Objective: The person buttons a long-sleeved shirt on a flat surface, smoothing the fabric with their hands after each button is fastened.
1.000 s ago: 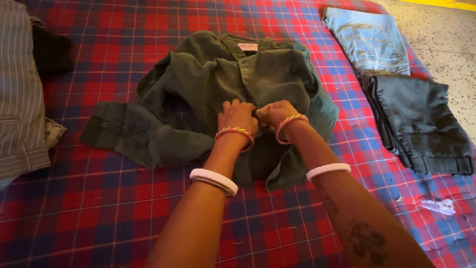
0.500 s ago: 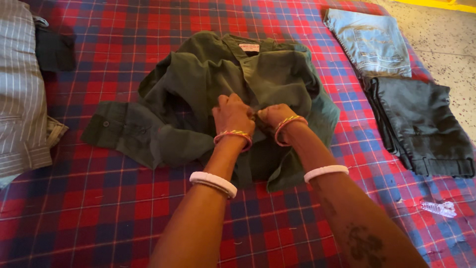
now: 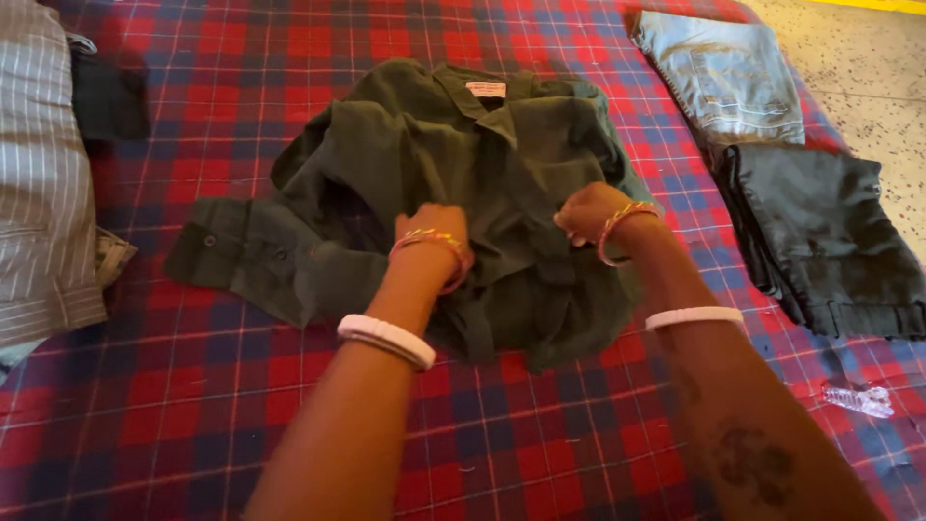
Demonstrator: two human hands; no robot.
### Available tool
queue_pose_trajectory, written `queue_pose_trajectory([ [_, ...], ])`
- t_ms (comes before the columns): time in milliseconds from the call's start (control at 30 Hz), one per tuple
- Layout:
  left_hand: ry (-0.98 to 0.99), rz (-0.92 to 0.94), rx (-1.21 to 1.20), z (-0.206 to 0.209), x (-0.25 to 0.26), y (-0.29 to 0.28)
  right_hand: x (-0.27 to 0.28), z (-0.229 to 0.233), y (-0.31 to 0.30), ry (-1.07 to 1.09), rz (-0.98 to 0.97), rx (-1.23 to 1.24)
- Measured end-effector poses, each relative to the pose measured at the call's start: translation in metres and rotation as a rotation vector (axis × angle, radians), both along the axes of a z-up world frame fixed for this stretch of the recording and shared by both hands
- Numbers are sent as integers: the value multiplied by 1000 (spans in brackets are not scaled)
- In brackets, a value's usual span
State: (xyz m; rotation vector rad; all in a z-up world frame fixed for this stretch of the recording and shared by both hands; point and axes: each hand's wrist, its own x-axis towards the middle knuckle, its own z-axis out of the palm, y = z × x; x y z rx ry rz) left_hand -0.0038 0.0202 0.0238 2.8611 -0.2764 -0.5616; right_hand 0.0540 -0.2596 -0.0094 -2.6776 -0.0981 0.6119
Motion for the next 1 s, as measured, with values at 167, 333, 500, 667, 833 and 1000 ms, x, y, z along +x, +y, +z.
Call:
queue_pose_trajectory([
  [167,-5,56,-74,-20,-2,6,-24,-39,4,-78,-105,-159],
  [333,100,142,-189,-1,-1,0,-26,-42,-5,-115,-57,106],
  [500,-20,305,-367,8,-8,-1,-18,4,10,88,-340,567],
  [667,-55,457,-591,-17,8,4,-20,25,25,-112,-491,745],
  [833,-121,358,-722,-56,34,5,-15,7,47,-337,-347,718],
  [1000,-20,360,-628,-52,38,-2,-28,19,89,-428,-215,242],
])
